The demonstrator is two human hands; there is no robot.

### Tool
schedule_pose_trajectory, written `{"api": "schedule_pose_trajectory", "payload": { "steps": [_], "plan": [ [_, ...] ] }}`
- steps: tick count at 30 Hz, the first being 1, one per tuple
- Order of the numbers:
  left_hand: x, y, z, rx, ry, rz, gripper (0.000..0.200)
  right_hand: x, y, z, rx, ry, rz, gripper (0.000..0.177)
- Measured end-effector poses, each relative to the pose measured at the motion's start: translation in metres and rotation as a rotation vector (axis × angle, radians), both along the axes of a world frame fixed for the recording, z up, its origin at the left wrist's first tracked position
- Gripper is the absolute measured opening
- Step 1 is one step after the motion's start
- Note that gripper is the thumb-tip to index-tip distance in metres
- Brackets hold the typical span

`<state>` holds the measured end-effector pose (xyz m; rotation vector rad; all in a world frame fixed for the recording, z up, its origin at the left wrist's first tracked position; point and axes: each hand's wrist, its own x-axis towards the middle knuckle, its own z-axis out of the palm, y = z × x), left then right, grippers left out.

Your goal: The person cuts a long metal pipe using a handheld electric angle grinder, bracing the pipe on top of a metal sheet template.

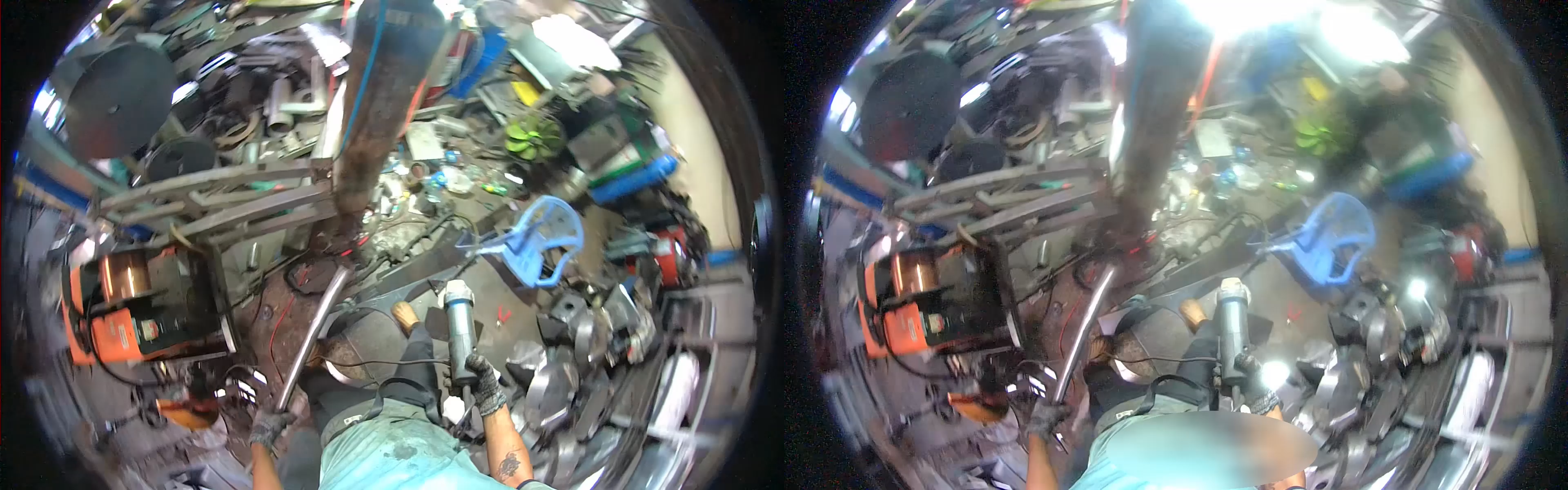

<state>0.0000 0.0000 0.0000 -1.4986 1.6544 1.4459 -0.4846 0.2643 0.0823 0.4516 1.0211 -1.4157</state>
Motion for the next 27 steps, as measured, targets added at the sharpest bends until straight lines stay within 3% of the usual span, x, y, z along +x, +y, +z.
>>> {"api": "schedule_pose_trajectory", "payload": {
  "steps": [2, 3, 5, 8, 10, 14, 16, 19, 20, 23, 25, 26, 27],
  "plan": [
    [-0.018, 0.04, 0.056, 0.07, -0.034, 0.54, 0.043, 0.022, -0.017, 0.03, -0.117, -0.16, -0.008, 0.076],
    [-0.156, 0.049, -0.001, 0.033, 0.012, 0.599, 0.043, -0.109, -0.035, -0.015, -0.268, -0.198, 0.091, 0.076],
    [-0.196, 0.107, 0.008, -0.121, 0.161, 0.684, 0.036, -0.134, -0.039, -0.026, -0.352, -0.713, 0.125, 0.076],
    [-0.293, 0.192, 0.04, 0.003, 0.185, 0.795, 0.029, -0.207, -0.03, 0.021, -0.3, -0.972, 0.156, 0.078],
    [-0.323, 0.239, 0.049, 0.014, 0.158, 0.893, 0.027, -0.225, -0.035, 0.002, -0.336, -1.074, 0.224, 0.079],
    [-0.393, 0.347, 0.038, -0.04, 0.009, 1.091, 0.029, -0.28, -0.043, -0.016, -0.345, -1.149, 0.289, 0.07],
    [-0.427, 0.395, 0.018, 0.094, -0.133, 1.294, 0.029, -0.303, -0.057, -0.015, -0.304, -1.068, 0.355, 0.065],
    [-0.473, 0.462, 0.013, 0.03, 0.011, 1.561, 0.029, -0.33, -0.056, -0.011, -0.188, -0.986, 0.378, 0.062],
    [-0.494, 0.483, 0.014, 0.112, -0.07, 1.731, 0.027, -0.344, -0.052, -0.018, -0.201, -0.986, 0.413, 0.06],
    [-0.544, 0.54, 0.004, 0.017, -0.065, 1.853, 0.026, -0.366, -0.043, -0.026, -0.207, -1.041, 0.504, 0.061],
    [-0.586, 0.566, 0.006, 0.044, -0.103, 2.009, 0.024, -0.383, -0.038, -0.045, -0.08, -0.956, 0.595, 0.058],
    [-0.612, 0.594, -0.018, 0.11, -0.146, 2.13, 0.023, -0.39, -0.035, -0.059, -0.057, -1.107, 0.613, 0.049],
    [-0.642, 0.598, 0.002, 0.154, -0.169, 2.151, 0.021, -0.4, -0.033, -0.056, -0.001, -1.18, 0.623, 0.044]
  ]
}}
